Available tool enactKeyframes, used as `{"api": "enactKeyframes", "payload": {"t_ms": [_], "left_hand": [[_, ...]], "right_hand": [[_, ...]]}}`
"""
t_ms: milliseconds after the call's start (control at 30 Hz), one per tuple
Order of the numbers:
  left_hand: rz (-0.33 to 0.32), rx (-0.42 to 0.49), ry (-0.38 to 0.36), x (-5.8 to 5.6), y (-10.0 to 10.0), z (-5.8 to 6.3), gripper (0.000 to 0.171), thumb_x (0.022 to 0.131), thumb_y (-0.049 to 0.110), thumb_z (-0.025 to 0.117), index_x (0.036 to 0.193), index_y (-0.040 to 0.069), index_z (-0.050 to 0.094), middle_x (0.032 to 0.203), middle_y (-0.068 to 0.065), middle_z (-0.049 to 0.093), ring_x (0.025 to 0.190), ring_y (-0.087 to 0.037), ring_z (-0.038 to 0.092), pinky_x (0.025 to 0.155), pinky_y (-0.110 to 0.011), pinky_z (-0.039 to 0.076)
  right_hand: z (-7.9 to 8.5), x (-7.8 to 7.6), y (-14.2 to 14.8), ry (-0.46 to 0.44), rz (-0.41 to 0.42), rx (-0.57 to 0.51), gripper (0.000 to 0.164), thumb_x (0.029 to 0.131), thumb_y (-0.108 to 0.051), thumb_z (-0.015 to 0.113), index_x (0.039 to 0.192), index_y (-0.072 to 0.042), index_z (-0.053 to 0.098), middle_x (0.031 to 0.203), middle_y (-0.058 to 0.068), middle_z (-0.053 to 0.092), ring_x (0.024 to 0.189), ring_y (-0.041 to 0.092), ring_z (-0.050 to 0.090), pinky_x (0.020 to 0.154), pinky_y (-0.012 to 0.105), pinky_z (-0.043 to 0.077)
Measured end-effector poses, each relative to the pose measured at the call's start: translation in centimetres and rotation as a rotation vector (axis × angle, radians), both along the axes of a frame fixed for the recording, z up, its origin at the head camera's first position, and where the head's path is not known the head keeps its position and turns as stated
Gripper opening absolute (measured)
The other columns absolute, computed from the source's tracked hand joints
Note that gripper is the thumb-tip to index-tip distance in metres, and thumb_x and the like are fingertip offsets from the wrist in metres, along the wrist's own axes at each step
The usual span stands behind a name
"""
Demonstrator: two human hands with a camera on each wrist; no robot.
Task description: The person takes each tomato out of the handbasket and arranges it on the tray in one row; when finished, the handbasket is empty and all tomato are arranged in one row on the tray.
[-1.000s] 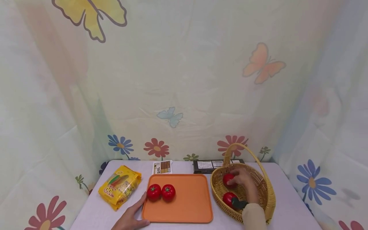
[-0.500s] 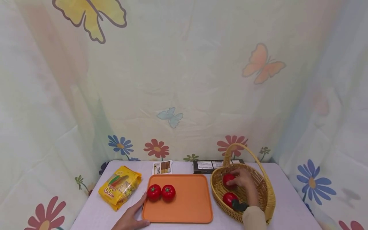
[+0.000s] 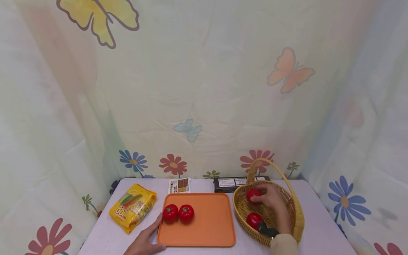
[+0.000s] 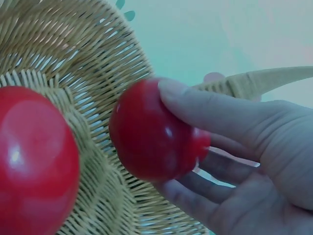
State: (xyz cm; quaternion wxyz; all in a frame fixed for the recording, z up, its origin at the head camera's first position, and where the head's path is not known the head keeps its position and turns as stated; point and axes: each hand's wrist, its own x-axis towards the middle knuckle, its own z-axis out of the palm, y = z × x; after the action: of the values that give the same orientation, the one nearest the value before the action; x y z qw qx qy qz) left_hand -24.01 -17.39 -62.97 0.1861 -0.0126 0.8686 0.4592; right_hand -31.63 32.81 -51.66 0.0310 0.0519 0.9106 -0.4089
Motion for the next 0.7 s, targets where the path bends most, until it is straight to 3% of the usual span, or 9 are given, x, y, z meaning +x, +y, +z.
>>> {"api": "enactKeyframes", "payload": {"t_ms": [300, 700], "left_hand": [[0.002, 0.018, -0.002, 0.1, -0.1, 0.1, 0.119, 0.077, 0.043, 0.097, 0.172, 0.019, 0.029, 0.174, -0.016, 0.035, 0.156, -0.056, 0.029, 0.116, -0.081, 0.037], [0.011, 0.012, -0.007, 0.0, -0.1, -0.1, 0.12, 0.076, 0.043, 0.097, 0.172, 0.02, 0.03, 0.174, -0.016, 0.035, 0.155, -0.056, 0.029, 0.115, -0.08, 0.038]], "right_hand": [[1.1, 0.8, -0.7, 0.024, 0.054, 0.005, 0.066, 0.088, -0.025, 0.092, 0.139, 0.008, 0.066, 0.135, 0.033, 0.065, 0.115, 0.044, 0.065, 0.093, 0.051, 0.068], [1.5, 2.0, -2.0, 0.085, 0.164, -0.107, 0.067, 0.091, -0.027, 0.09, 0.144, 0.005, 0.064, 0.139, 0.028, 0.066, 0.124, 0.045, 0.064, 0.095, 0.048, 0.068]]}}
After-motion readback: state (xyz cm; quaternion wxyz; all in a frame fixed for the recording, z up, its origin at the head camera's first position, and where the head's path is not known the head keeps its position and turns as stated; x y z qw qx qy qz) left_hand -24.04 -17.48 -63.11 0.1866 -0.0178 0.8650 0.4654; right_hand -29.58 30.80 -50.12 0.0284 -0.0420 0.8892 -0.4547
